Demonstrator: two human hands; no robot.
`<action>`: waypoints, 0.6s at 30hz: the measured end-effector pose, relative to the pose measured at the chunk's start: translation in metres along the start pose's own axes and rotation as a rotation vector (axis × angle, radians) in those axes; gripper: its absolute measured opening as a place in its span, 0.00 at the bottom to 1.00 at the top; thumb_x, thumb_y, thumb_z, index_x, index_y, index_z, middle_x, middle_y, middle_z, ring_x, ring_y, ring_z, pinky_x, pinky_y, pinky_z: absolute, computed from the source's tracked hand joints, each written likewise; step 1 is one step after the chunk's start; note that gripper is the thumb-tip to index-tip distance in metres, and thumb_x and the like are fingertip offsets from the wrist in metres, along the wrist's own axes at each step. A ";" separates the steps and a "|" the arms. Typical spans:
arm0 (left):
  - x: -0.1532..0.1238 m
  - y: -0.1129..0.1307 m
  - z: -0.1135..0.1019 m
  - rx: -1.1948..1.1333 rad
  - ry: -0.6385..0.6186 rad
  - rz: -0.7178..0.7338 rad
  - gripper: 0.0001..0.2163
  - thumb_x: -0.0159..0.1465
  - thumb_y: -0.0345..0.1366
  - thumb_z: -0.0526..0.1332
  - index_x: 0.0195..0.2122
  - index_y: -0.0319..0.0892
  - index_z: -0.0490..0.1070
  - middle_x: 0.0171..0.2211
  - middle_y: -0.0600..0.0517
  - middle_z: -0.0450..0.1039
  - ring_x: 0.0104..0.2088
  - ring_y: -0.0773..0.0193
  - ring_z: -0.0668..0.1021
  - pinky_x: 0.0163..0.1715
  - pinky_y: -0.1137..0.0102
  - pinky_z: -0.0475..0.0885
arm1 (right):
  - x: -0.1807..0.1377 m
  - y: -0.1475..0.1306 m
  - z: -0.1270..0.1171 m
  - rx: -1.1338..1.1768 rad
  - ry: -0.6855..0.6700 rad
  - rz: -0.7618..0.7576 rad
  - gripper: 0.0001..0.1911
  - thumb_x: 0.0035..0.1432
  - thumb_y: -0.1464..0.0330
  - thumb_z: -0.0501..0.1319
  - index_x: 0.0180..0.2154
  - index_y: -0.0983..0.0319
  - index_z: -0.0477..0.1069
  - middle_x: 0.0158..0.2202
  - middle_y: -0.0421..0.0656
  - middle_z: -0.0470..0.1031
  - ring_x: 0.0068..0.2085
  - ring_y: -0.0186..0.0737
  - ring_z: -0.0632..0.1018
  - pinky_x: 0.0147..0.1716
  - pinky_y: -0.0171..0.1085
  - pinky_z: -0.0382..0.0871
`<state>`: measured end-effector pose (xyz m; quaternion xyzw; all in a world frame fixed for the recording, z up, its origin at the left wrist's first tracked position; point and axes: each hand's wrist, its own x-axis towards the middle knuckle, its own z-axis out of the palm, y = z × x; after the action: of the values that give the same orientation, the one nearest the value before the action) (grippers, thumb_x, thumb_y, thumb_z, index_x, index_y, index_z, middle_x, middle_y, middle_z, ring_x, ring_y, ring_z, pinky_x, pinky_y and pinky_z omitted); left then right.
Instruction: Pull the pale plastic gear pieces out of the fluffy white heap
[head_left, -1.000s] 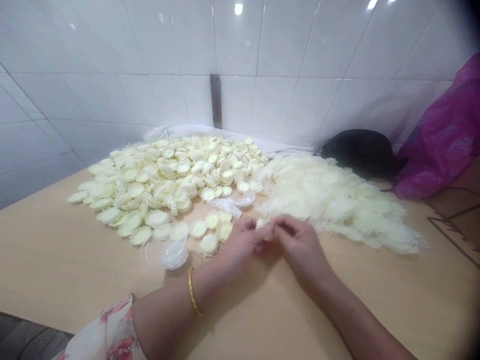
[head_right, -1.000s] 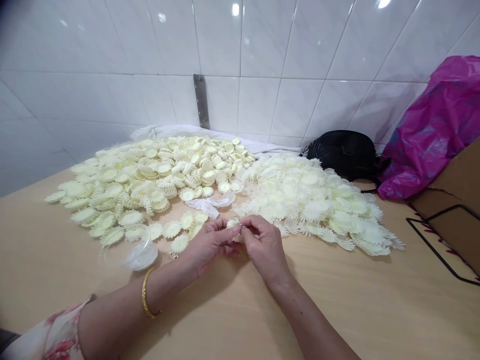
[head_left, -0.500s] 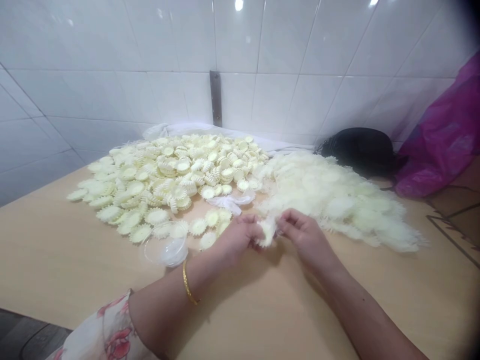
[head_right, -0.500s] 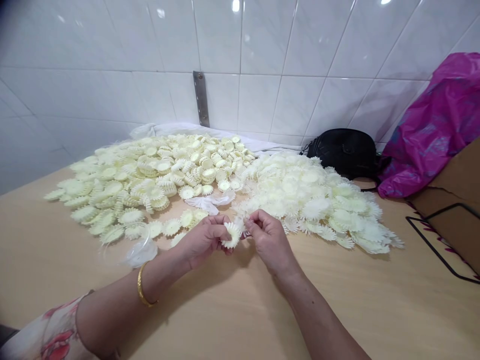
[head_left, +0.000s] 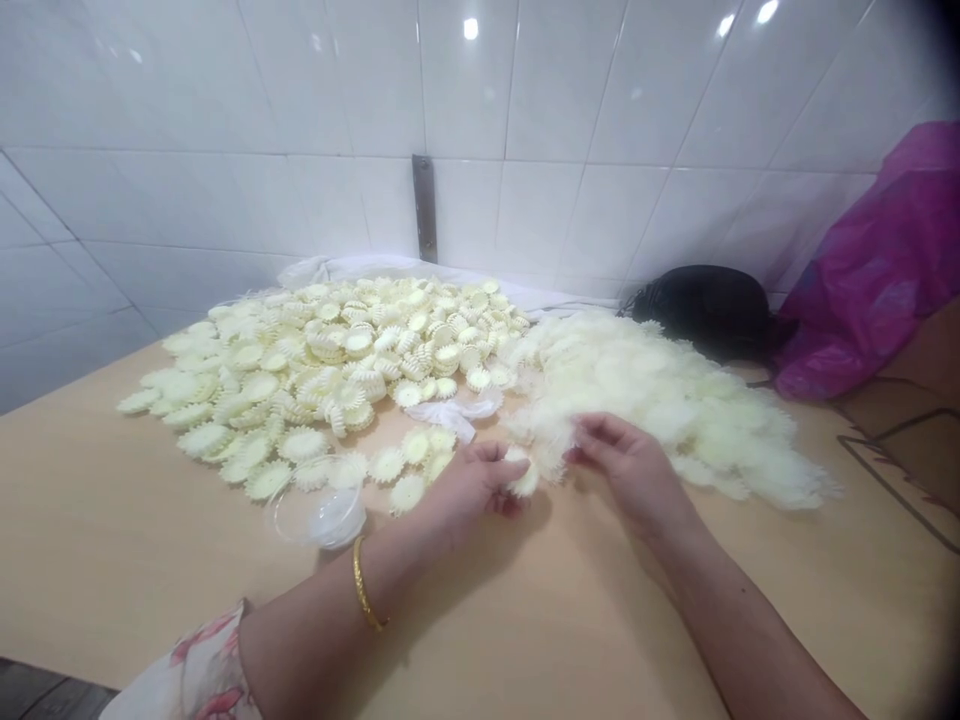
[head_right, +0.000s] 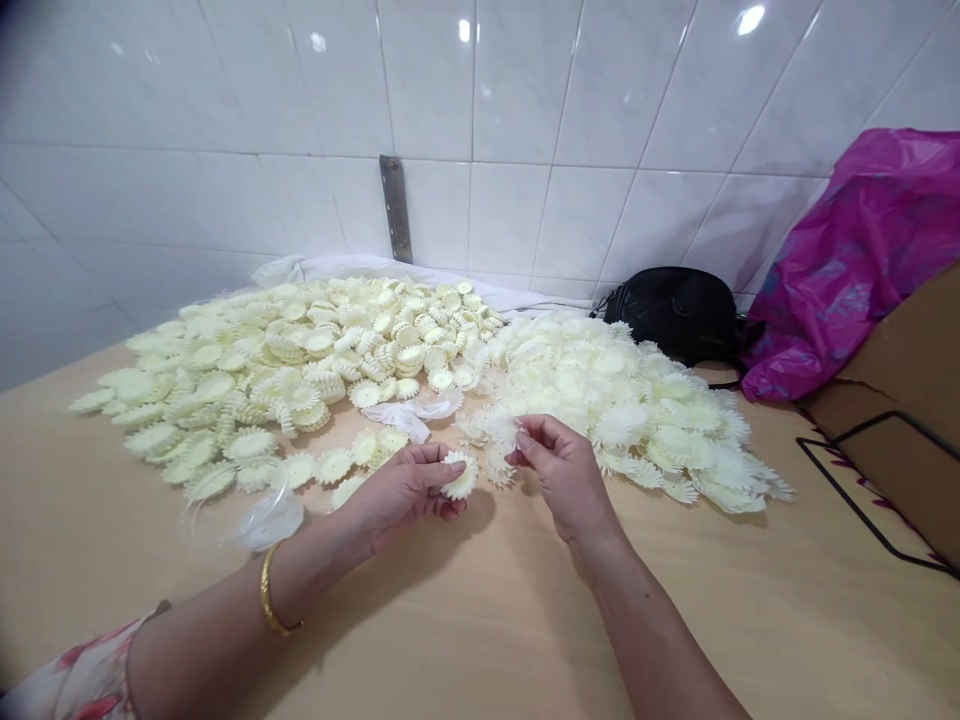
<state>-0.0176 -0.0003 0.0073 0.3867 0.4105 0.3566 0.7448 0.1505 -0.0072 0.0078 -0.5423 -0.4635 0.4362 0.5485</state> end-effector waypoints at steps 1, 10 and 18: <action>0.000 -0.001 0.000 -0.002 -0.001 -0.014 0.08 0.49 0.34 0.65 0.24 0.37 0.66 0.20 0.52 0.68 0.17 0.71 0.69 0.20 0.73 0.64 | 0.001 0.002 -0.001 -0.109 0.060 -0.057 0.15 0.45 0.61 0.63 0.35 0.62 0.71 0.27 0.40 0.70 0.28 0.37 0.73 0.33 0.39 0.67; -0.003 0.000 0.003 -0.054 0.003 0.080 0.10 0.47 0.35 0.67 0.22 0.38 0.66 0.18 0.55 0.65 0.19 0.73 0.67 0.22 0.75 0.63 | -0.016 -0.006 0.010 -0.457 0.065 -0.407 0.09 0.55 0.64 0.55 0.32 0.61 0.72 0.33 0.45 0.74 0.36 0.43 0.73 0.36 0.41 0.66; -0.003 -0.002 0.001 -0.077 0.081 0.132 0.14 0.46 0.43 0.67 0.23 0.38 0.67 0.20 0.54 0.65 0.20 0.72 0.68 0.21 0.73 0.61 | -0.029 -0.008 0.033 -0.016 -0.331 -0.125 0.09 0.50 0.63 0.62 0.26 0.62 0.68 0.25 0.39 0.73 0.28 0.37 0.74 0.31 0.35 0.68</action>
<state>-0.0180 -0.0042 0.0073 0.3694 0.3999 0.4355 0.7169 0.1123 -0.0293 0.0141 -0.4376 -0.5835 0.4809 0.4865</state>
